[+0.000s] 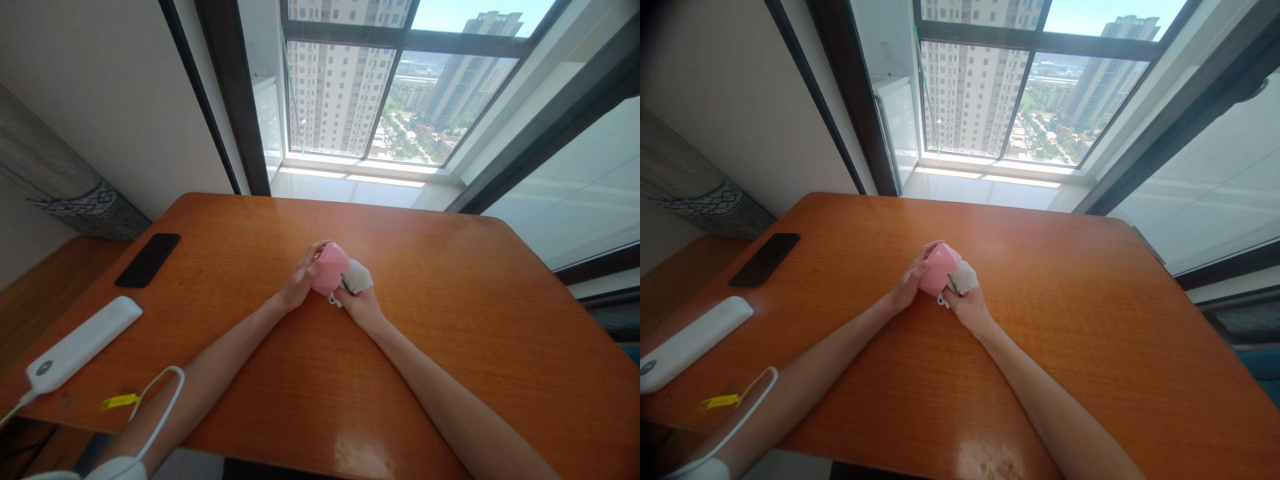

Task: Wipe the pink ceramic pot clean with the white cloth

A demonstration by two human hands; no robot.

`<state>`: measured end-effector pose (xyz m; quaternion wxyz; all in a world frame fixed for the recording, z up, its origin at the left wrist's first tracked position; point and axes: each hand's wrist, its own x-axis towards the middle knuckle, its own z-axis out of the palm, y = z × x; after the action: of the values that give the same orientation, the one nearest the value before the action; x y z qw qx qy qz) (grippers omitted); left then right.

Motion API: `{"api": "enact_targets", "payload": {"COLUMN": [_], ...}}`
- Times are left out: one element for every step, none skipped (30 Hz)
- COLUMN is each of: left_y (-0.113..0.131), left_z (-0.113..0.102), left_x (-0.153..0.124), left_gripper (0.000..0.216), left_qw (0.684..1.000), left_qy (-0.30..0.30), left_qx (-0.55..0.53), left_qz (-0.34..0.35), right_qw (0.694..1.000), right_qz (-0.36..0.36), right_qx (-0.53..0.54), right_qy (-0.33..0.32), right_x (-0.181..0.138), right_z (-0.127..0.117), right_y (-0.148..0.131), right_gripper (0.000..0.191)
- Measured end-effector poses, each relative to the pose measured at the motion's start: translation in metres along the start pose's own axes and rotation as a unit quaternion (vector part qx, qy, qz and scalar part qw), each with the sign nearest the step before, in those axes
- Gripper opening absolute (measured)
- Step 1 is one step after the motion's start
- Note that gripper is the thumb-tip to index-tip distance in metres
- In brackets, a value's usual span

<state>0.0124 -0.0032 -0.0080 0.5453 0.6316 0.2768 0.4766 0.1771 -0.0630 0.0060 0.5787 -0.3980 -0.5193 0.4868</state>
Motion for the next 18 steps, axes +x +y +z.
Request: {"api": "enact_targets", "payload": {"left_y": [0.0, 0.0, 0.0, -0.001, -0.001, -0.002, -0.003, -0.004, -0.005, -0.007, -0.008, -0.009, -0.01, -0.011, -0.011, -0.011, -0.011, -0.01], "left_z": [0.0, 0.0, 0.0, -0.001, -0.001, -0.001, -0.002, -0.002, -0.002, -0.003, -0.003, -0.003, -0.003, -0.003, -0.003, -0.003, -0.003, -0.003], "left_x": [0.0, 0.0, 0.0, 0.0, -0.001, -0.001, -0.001, -0.001, -0.001, -0.001, -0.002, -0.002, -0.002, -0.002, -0.002, -0.002, -0.002, -0.002], "left_gripper": [0.071, 0.071, 0.07, 0.07, 0.069, 0.068, 0.067, 0.066, 0.065, 0.065, 0.065, 0.065, 0.066, 0.067, 0.068, 0.069, 0.069, 0.069], "left_qw": [1.0, 1.0, 1.0, 1.0, 1.0, 1.0, 1.0, 1.0, 1.0, 1.0, 1.0, 1.0, 1.0, 1.0, 1.0, 1.0, 1.0, 0.999], "left_qy": [0.001, 0.004, 0.006, 0.008, 0.01, 0.011, 0.011, 0.01, 0.009, 0.008, 0.007, 0.006, 0.005, 0.005, 0.007, 0.008, 0.01, 0.013], "left_qx": [0.004, 0.007, 0.01, 0.013, 0.014, 0.014, 0.014, 0.012, 0.008, 0.003, -0.002, -0.007, -0.011, -0.015, -0.017, -0.02, -0.023, -0.028], "left_qz": [0.0, 0.001, 0.001, 0.002, 0.002, 0.003, 0.003, 0.004, 0.004, 0.004, 0.003, 0.001, -0.001, -0.004, -0.006, -0.008, -0.009, -0.01], "right_qw": [1.0, 0.999, 0.999, 0.998, 0.997, 0.995, 0.994, 0.992, 0.989, 0.985, 0.98, 0.974, 0.967, 0.96, 0.954, 0.951, 0.949, 0.949], "right_qz": [-0.008, -0.015, -0.02, -0.023, -0.024, -0.028, -0.036, -0.049, -0.067, -0.088, -0.109, -0.128, -0.143, -0.155, -0.162, -0.167, -0.168, -0.168], "right_qx": [-0.013, -0.029, -0.047, -0.063, -0.078, -0.091, -0.102, -0.114, -0.128, -0.145, -0.166, -0.189, -0.212, -0.233, -0.248, -0.258, -0.261, -0.261], "right_qy": [-0.005, -0.009, -0.01, -0.01, -0.008, -0.004, 0.003, 0.01, 0.013, 0.012, 0.006, -0.005, -0.017, -0.029, -0.038, -0.045, -0.051, -0.055], "right_x": [-0.001, -0.001, -0.002, -0.003, -0.004, -0.004, -0.005, -0.005, -0.005, -0.005, -0.005, -0.005, -0.005, -0.005, -0.004, -0.004, -0.004, -0.004], "right_z": [0.0, -0.001, -0.001, -0.002, -0.003, -0.003, -0.004, -0.005, -0.006, -0.007, -0.009, -0.01, -0.011, -0.013, -0.014, -0.015, -0.015, -0.016], "right_y": [0.0, 0.001, 0.003, 0.004, 0.006, 0.008, 0.009, 0.011, 0.012, 0.012, 0.013, 0.013, 0.012, 0.012, 0.011, 0.01, 0.009, 0.009], "right_gripper": [0.02, 0.019, 0.018, 0.017, 0.015, 0.013, 0.012, 0.011, 0.011, 0.011, 0.012, 0.013, 0.014, 0.016, 0.017, 0.018, 0.019, 0.02]}}
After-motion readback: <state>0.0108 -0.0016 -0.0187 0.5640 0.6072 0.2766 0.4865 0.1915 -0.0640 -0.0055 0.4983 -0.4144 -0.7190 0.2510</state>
